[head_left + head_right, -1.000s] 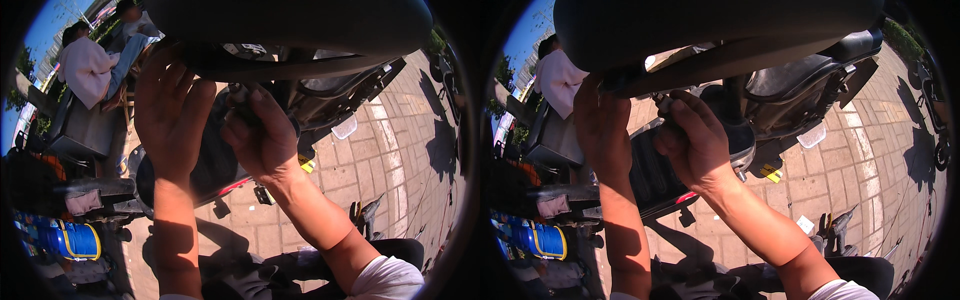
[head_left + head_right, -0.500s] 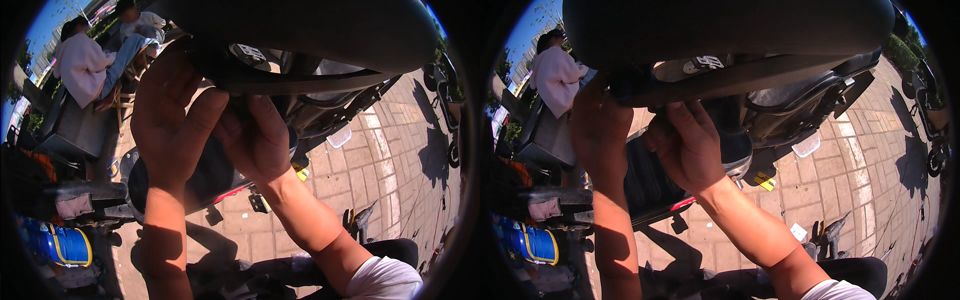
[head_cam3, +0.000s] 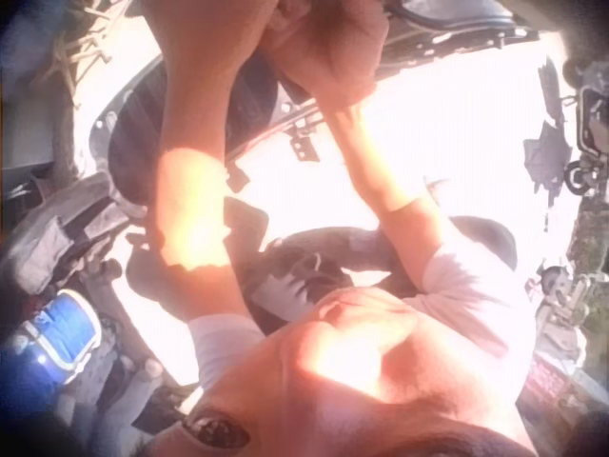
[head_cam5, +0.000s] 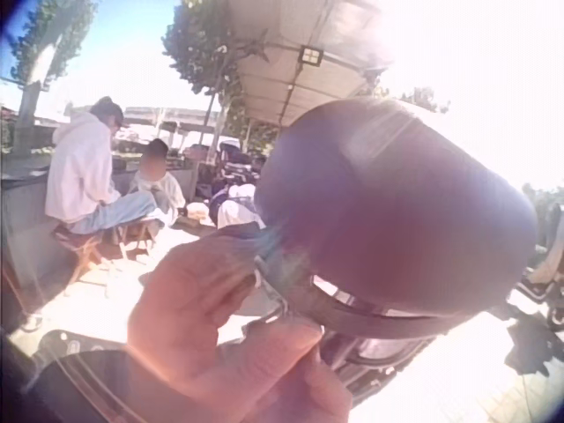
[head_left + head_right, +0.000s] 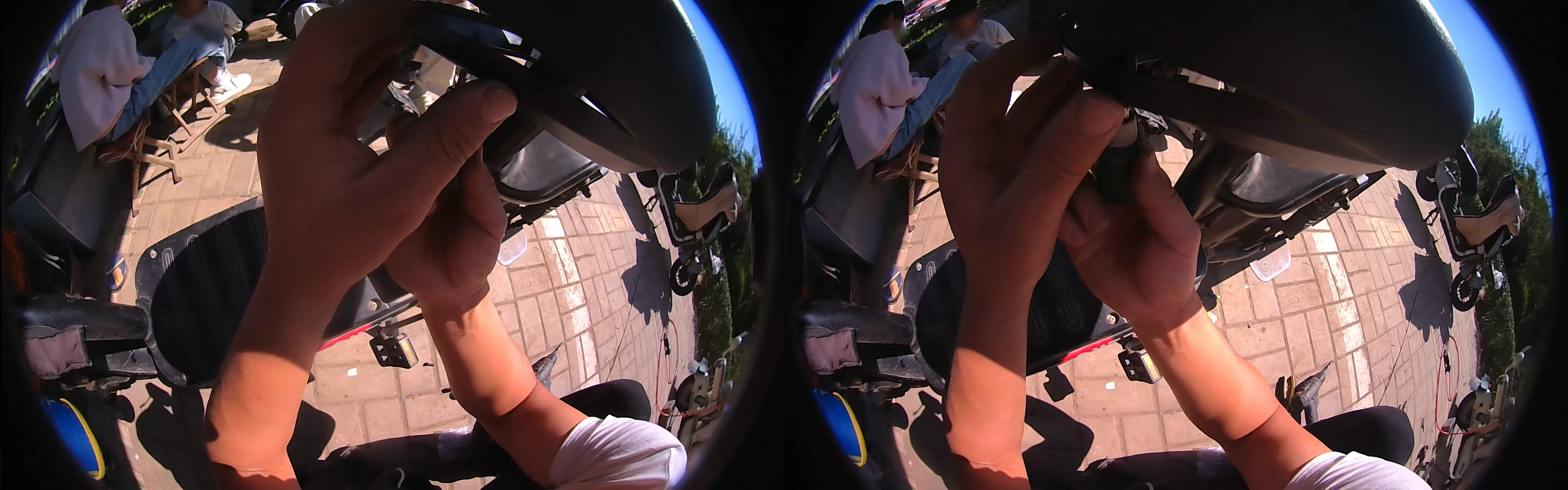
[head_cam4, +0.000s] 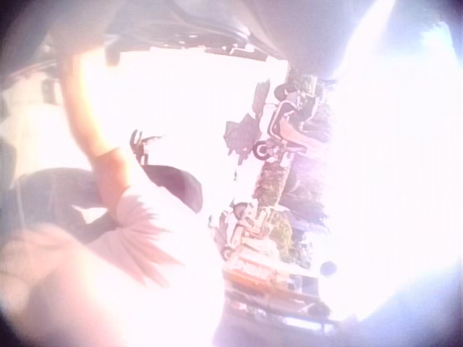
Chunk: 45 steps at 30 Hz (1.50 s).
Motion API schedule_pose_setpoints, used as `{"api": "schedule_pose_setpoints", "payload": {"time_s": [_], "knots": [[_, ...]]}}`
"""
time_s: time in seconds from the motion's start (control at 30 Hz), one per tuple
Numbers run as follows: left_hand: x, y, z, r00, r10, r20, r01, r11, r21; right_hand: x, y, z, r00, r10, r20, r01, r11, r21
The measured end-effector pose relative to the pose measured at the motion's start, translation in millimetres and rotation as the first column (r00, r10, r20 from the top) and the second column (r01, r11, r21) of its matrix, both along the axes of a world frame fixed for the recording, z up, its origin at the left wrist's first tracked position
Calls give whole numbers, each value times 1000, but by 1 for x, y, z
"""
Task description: The person uses a screwdriver to remove and then reinstall screws on a motorcycle seat. They handle small hardware parts and tighten the fasteners to secure the seat.
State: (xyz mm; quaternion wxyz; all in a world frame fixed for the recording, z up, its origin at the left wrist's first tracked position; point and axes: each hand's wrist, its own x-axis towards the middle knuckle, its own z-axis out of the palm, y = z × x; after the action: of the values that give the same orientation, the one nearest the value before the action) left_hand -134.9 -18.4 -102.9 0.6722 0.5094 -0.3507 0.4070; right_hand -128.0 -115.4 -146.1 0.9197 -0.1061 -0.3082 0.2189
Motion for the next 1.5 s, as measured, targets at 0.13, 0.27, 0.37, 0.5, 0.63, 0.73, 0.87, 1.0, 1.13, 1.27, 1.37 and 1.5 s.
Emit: {"api": "schedule_pose_setpoints", "payload": {"time_s": [0.13,0.27,0.37,0.5,0.63,0.73,0.87,1.0,1.13,1.27,1.37,1.5], "knots": [[9,-7,3,997,-75,31,78,990,-115,6,3,3,999,-1,48,2,1000,-28],[31,9,-3,977,-68,201,82,995,-63,4,7,5,997,-62,-35,62,998,-11],[14,-5,6,973,-134,186,164,974,-158,1,13,7,965,-254,-57,249,965,-86],[10,3,11,986,-4,165,9,1000,-27,30,-4,-6,953,-218,213,260,946,-195],[33,-2,5,971,188,149,-177,980,-87,30,0,-3,905,-296,307,375,895,-242],[28,-3,1,980,158,119,-149,986,-79,26,-7,8,856,-383,346,484,830,-278],[22,0,6,985,130,114,-129,991,-20,24,-11,20,794,-467,388,581,769,-264],[24,8,2,980,134,145,-142,989,51,24,4,5,757,-525,389,624,757,-192],[26,0,5,983,114,141,-113,993,-11,19,-10,20,676,-553,487,707,672,-219],[24,-2,2,989,91,119,-91,996,-9,18,-3,10,693,-569,443,689,704,-174],[23,-4,5,988,89,129,-82,995,-59,19,-4,19,717,-548,430,669,714,-206],[19,-8,1,980,154,125,-146,986,-75,21,-8,14,748,-530,399,644,726,-242]]}}
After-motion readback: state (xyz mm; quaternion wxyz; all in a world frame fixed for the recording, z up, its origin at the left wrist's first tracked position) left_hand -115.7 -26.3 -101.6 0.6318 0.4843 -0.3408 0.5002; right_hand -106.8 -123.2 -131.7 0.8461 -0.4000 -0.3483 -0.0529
